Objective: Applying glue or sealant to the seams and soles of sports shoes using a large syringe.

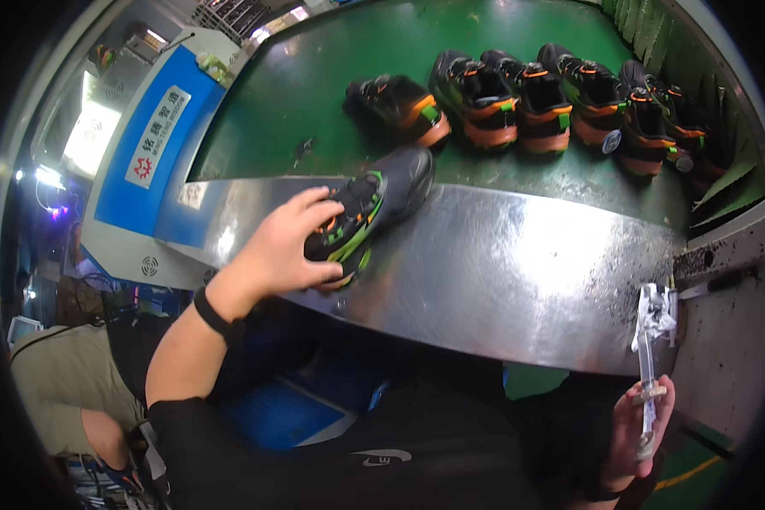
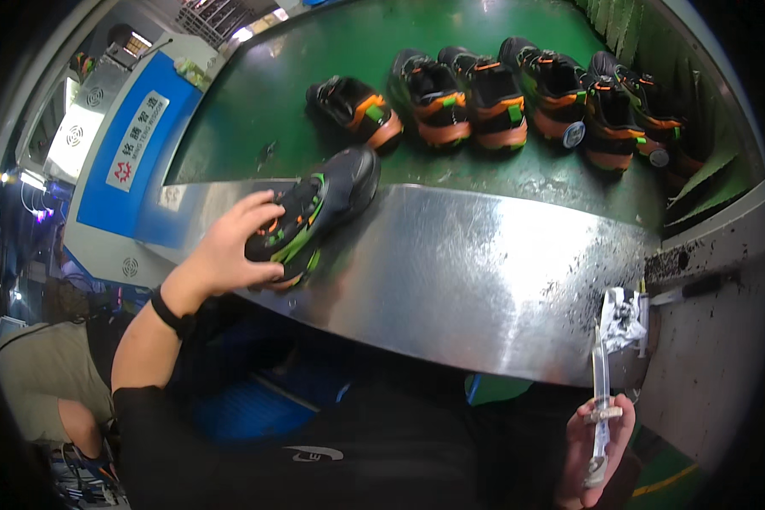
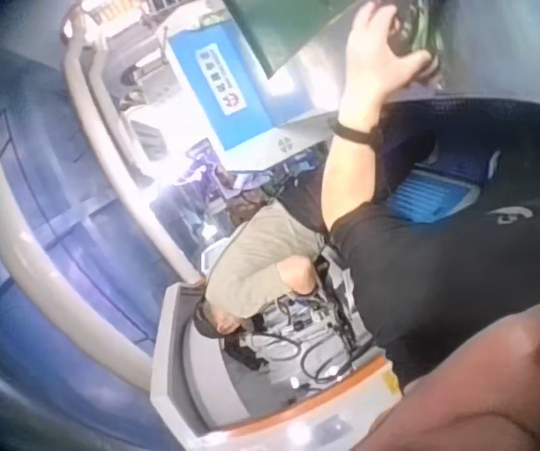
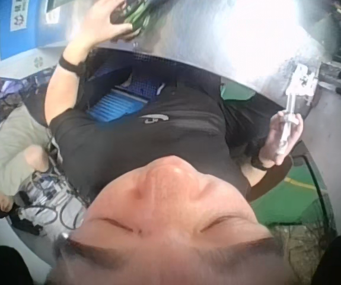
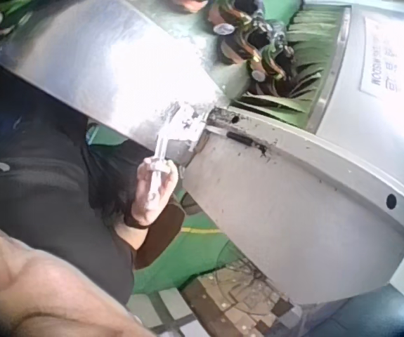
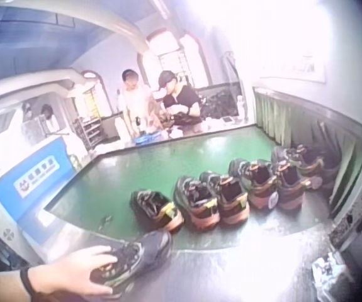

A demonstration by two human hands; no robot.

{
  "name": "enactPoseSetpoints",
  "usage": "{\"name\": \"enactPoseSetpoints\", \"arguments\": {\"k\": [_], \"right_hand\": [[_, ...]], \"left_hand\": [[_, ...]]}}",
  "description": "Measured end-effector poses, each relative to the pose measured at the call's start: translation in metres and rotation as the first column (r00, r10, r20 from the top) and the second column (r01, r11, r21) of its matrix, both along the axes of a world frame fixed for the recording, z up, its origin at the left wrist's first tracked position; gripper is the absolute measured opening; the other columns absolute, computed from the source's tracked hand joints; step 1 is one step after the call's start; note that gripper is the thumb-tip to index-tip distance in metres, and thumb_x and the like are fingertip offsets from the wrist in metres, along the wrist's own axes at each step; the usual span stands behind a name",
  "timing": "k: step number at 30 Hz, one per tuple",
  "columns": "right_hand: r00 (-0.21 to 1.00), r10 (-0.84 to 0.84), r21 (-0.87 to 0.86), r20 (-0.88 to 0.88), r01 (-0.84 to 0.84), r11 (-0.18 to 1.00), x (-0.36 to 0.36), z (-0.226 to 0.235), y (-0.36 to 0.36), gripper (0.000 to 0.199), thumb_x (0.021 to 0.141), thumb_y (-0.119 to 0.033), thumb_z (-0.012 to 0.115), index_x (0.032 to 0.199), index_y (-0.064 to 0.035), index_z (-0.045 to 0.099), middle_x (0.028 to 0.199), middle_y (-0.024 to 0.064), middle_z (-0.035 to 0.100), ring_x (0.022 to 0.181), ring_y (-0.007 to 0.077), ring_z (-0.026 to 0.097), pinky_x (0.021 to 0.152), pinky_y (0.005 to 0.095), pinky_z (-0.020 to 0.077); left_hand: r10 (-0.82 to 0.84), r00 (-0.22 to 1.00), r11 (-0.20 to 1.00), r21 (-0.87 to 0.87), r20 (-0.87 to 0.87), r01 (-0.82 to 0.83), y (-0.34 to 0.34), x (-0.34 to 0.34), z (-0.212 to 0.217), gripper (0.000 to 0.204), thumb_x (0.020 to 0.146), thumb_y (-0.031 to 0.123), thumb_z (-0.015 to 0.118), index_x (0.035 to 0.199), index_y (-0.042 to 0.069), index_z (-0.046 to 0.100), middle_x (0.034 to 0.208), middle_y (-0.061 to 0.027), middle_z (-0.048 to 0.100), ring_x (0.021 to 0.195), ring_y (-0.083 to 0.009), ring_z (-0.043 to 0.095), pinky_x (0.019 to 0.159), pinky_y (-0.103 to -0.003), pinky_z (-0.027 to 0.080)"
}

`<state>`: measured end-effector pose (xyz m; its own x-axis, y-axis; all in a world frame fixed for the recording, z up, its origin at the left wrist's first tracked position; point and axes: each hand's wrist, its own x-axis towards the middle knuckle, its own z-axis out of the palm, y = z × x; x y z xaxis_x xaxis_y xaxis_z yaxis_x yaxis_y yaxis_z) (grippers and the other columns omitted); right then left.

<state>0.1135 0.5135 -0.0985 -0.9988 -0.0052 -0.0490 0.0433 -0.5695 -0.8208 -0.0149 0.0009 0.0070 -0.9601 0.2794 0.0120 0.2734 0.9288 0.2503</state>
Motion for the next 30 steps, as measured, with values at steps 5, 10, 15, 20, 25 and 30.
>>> {"name": "enactPoseSetpoints", "arguments": {"k": [5, 10, 15, 20, 25, 30], "right_hand": [[0.991, -0.07, 0.061, 0.118, 0.063, 0.996, 0.011, 0.003, -0.007, 0.142, 0.031, -0.059, 0.091, 0.144, -0.0027, 0.024, 0.127, 0.0151, 0.044, 0.111, 0.0241, 0.053, 0.095, 0.0316, 0.0456], [0.988, -0.109, 0.085, 0.111, 0.1, 0.991, 0.026, 0.006, -0.01, 0.142, 0.033, -0.063, 0.088, 0.143, -0.0003, 0.024, 0.128, 0.0155, 0.044, 0.113, 0.0242, 0.052, 0.097, 0.032, 0.0438], [0.999, 0.0, 0.172, 0.046, -0.008, 0.985, 0.019, 0.002, -0.016, 0.14, 0.035, -0.064, 0.088, 0.144, -0.0005, 0.025, 0.125, 0.0153, 0.044, 0.113, 0.0238, 0.049, 0.089, 0.0291, 0.044], [1.0, 0.007, 0.469, -0.02, 0.004, 0.883, -0.003, -0.005, -0.04, 0.143, 0.036, -0.074, 0.082, 0.144, 0.0007, 0.026, 0.119, 0.0162, 0.05, 0.076, 0.0131, 0.047, 0.066, 0.0244, 0.0355], [1.0, 0.01, 0.515, 0.02, -0.019, 0.857, -0.011, -0.002, -0.048, 0.14, 0.038, -0.069, 0.085, 0.144, 0.0004, 0.026, 0.121, 0.0127, 0.05, 0.08, 0.0133, 0.048, 0.069, 0.0251, 0.0369], [0.999, 0.031, 0.627, 0.014, -0.033, 0.778, -0.019, -0.009, -0.055, 0.134, 0.046, -0.064, 0.086, 0.145, -0.0004, 0.022, 0.122, 0.0092, 0.048, 0.089, 0.0138, 0.046, 0.074, 0.0266, 0.0377]], "left_hand": [[0.21, 0.961, 0.968, 0.102, 0.182, -0.231, -0.009, -0.007, -0.001, 0.054, 0.065, 0.016, 0.079, 0.112, 0.007, 0.053, 0.107, -0.0102, 0.058, 0.1, -0.0204, 0.057, 0.089, -0.032, 0.046], [0.218, 0.885, 0.522, 0.717, 0.41, -0.461, 0.0, 0.019, -0.021, 0.047, 0.08, 0.018, 0.075, 0.114, 0.009, 0.044, 0.099, -0.0067, 0.056, 0.094, -0.0149, 0.059, 0.081, -0.03, 0.051], [0.087, 0.867, 0.084, 0.864, 0.491, -0.497, 0.034, 0.048, -0.049, 0.049, 0.085, 0.016, 0.072, 0.116, 0.007, 0.036, 0.104, -0.0078, 0.055, 0.092, -0.0136, 0.06, 0.081, -0.029, 0.054], [0.069, 0.866, 0.09, 0.861, 0.495, -0.5, 0.052, 0.057, -0.064, 0.05, 0.086, 0.016, 0.072, 0.115, 0.008, 0.032, 0.104, -0.0077, 0.055, 0.093, -0.0125, 0.059, 0.084, -0.028, 0.053], [0.053, 0.852, 0.038, 0.851, 0.521, -0.523, 0.061, 0.057, -0.064, 0.045, 0.088, 0.014, 0.069, 0.113, 0.01, 0.031, 0.105, -0.0083, 0.053, 0.093, -0.0116, 0.058, 0.08, -0.028, 0.054], [-0.01, 0.86, 0.103, 0.856, 0.51, -0.507, 0.069, 0.065, -0.069, 0.041, 0.092, 0.024, 0.061, 0.118, 0.015, 0.031, 0.113, -0.0078, 0.053, 0.1, -0.0171, 0.059, 0.084, -0.036, 0.052]]}}
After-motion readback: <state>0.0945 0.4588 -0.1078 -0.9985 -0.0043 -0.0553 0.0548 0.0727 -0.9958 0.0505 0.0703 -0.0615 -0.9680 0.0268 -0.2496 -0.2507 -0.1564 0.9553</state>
